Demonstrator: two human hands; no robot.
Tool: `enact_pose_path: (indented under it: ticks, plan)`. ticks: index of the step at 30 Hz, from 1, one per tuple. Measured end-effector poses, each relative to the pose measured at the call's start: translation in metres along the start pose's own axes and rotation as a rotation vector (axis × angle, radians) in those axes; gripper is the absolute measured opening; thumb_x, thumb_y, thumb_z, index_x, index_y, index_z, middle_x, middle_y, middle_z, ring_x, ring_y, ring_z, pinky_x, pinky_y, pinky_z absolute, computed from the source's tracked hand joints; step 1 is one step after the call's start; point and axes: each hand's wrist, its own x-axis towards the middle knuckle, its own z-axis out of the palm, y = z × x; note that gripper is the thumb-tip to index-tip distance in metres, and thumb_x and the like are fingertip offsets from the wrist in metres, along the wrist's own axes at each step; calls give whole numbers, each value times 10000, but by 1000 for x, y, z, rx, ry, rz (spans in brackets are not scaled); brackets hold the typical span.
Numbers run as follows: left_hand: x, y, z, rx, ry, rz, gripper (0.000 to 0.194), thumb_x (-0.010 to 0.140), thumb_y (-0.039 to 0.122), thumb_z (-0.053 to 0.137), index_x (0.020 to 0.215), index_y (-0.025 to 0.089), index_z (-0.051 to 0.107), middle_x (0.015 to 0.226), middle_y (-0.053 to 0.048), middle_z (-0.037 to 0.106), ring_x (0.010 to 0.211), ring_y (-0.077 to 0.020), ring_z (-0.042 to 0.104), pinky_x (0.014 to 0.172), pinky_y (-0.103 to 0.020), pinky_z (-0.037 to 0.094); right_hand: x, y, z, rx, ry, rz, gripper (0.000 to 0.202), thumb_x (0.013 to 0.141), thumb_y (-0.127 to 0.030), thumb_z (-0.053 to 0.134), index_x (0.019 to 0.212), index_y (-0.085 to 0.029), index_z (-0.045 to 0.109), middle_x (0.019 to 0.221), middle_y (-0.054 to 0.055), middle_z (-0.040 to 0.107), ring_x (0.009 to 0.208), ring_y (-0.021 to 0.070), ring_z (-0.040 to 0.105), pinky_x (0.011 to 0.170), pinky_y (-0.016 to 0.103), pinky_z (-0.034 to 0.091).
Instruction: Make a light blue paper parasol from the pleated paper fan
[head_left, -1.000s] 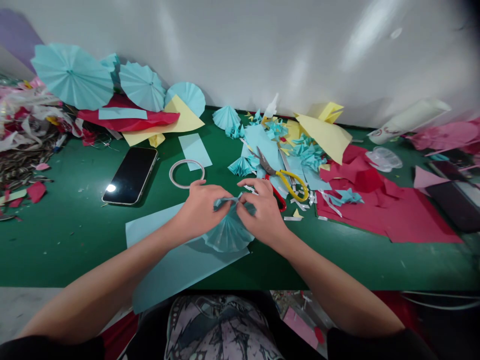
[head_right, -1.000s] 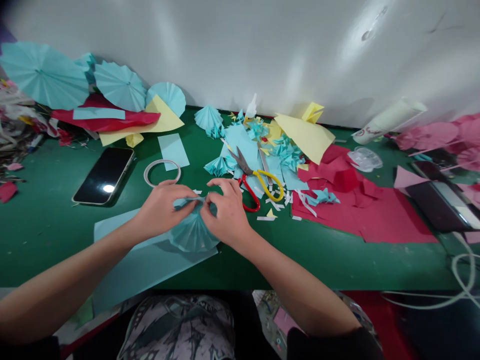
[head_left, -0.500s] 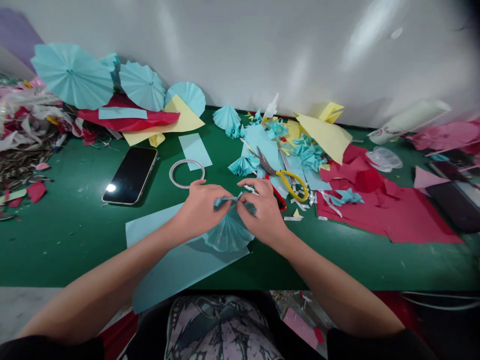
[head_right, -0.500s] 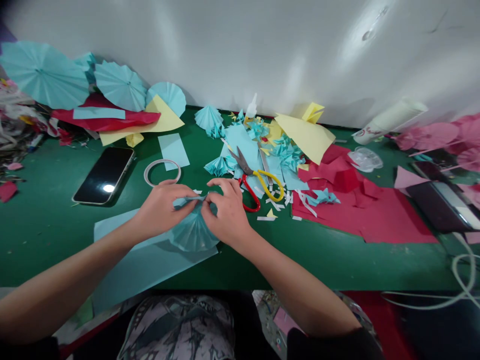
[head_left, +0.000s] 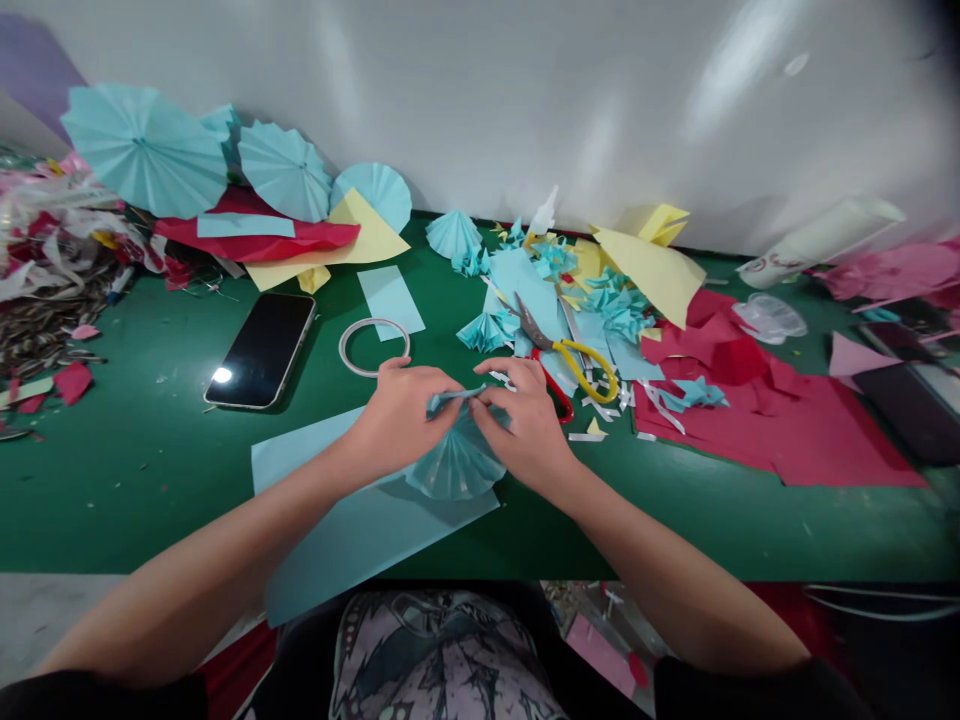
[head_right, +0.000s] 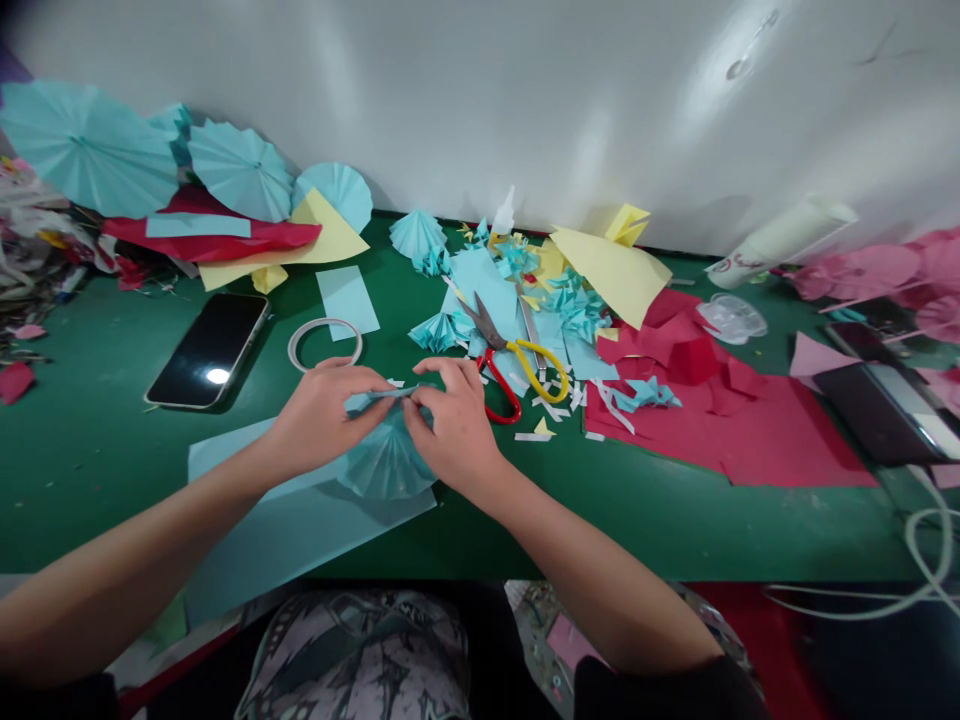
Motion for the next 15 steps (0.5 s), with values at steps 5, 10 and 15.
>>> enact_pose_path:
  ticks: [5,10,15]
  plan:
    - [0,1,1,12,-9,2,168,796,193,488,782,199,655,800,-15,701,748,-169,629,921,-466,345,0,0,1,-2,-13,1,224,807,-196,481,609,-202,587,1042,76,563,1000,241,450,895,472,388]
    - [-2,0,2,64,-41,29,187,806,189,465,785,200,651,823,-14,696,794,-180,627,934,-470,322,0,-2,1,2,-26,10,233,783,-171,484,569,-198,570,1036,82,565,1008,249,442,868,463,401]
    - [-3,-1,3,87,-62,60,212,834,207,429,797,199,637,829,-8,688,825,-180,620,956,-474,280,-1,-2,3,0,-18,3,225,767,-157,488,553,-191,547,1040,88,568,1005,246,441,867,446,399]
